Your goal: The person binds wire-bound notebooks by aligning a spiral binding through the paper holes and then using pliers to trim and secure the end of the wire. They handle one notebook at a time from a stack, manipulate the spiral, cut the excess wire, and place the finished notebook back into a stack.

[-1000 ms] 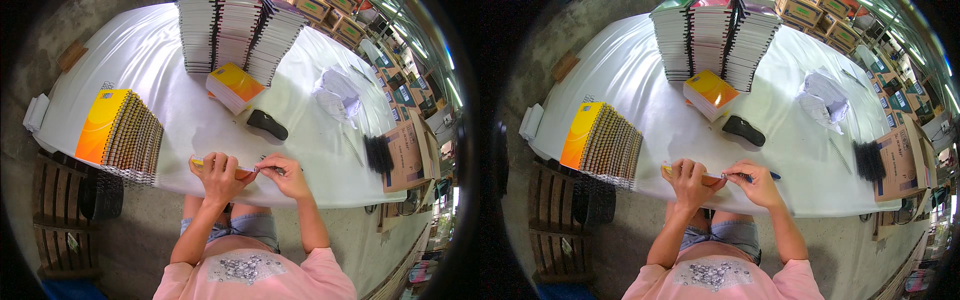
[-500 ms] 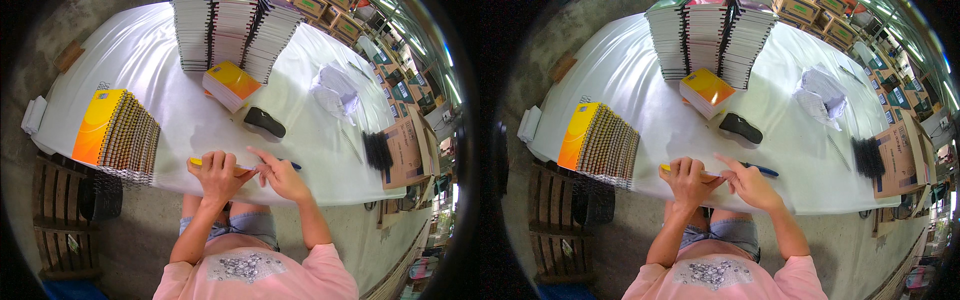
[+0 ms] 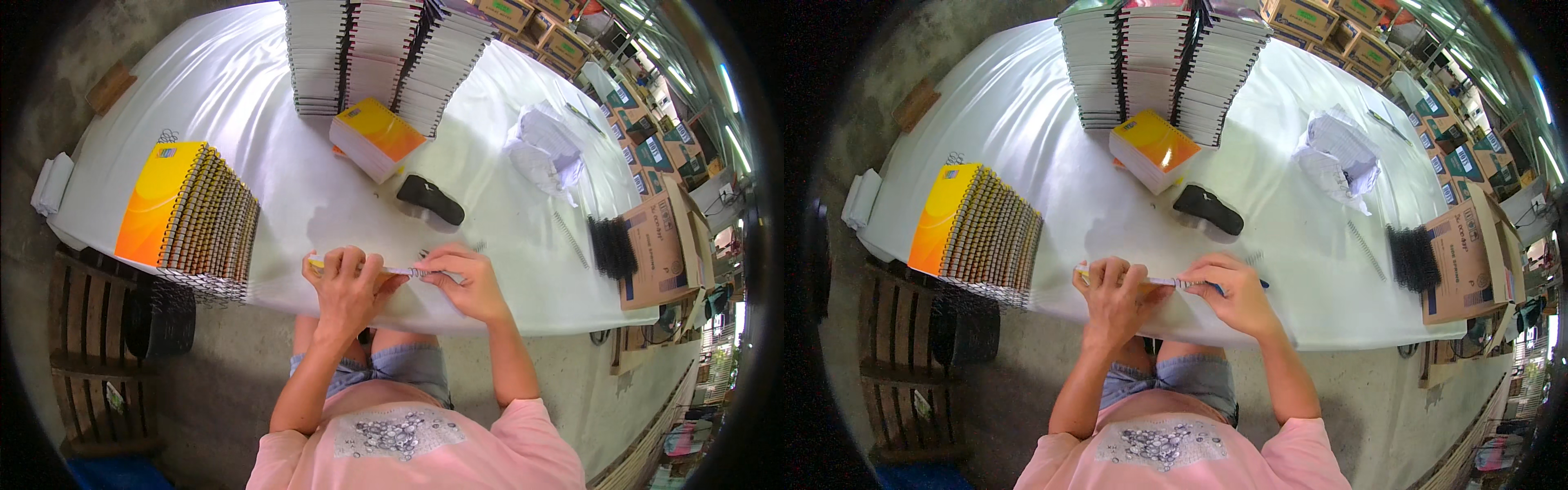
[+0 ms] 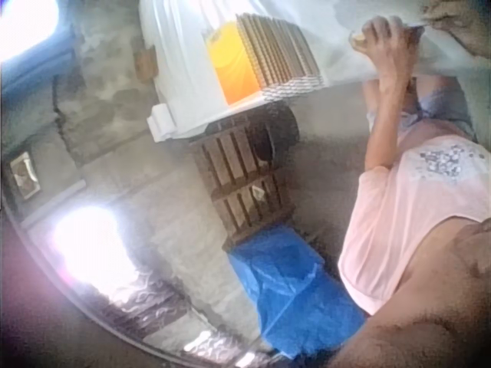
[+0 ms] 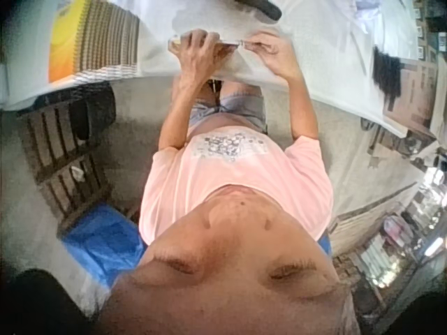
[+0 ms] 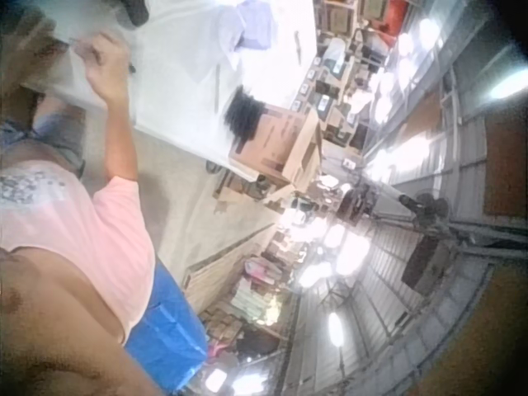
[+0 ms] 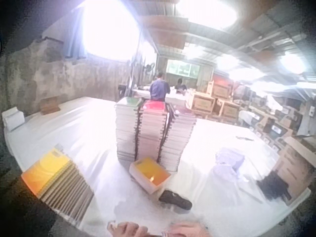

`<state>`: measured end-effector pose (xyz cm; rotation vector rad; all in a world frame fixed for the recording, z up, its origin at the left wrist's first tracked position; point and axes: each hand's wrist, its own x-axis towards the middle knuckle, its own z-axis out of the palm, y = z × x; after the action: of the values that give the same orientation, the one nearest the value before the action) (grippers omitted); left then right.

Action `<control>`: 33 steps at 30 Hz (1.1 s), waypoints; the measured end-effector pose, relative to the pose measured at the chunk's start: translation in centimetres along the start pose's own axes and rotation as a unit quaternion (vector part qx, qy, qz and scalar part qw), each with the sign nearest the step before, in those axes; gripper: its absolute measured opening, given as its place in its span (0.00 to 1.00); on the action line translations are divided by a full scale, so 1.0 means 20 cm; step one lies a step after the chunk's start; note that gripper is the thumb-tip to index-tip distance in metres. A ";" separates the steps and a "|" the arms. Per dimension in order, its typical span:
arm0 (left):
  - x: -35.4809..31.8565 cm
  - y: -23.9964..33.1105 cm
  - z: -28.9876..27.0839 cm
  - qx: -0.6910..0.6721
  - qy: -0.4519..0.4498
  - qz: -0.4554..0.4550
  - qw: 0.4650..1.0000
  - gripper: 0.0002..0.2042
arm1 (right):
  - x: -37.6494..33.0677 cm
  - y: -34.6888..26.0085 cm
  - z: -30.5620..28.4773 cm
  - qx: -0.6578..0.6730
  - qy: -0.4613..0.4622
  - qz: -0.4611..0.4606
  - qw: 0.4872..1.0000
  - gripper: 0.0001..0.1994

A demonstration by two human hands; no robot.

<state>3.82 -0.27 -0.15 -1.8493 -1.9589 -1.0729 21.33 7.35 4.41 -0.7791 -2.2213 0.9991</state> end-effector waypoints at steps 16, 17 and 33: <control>0.01 0.01 0.06 0.013 0.039 0.003 0.999 0.16 | -0.02 0.11 0.13 -0.374 0.182 -0.122 0.901 0.10; 0.01 0.01 0.06 0.005 0.035 0.006 0.999 0.16 | -0.03 0.12 0.13 -0.385 0.174 -0.105 0.900 0.09; 0.00 -0.07 -0.06 -0.040 -0.029 -0.011 0.999 0.17 | 0.11 0.03 0.10 -0.057 0.395 -0.048 0.916 0.17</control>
<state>2.19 -0.99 0.17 -1.9248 -2.0019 -1.1320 18.61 8.30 3.32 -0.9092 -1.5870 0.3864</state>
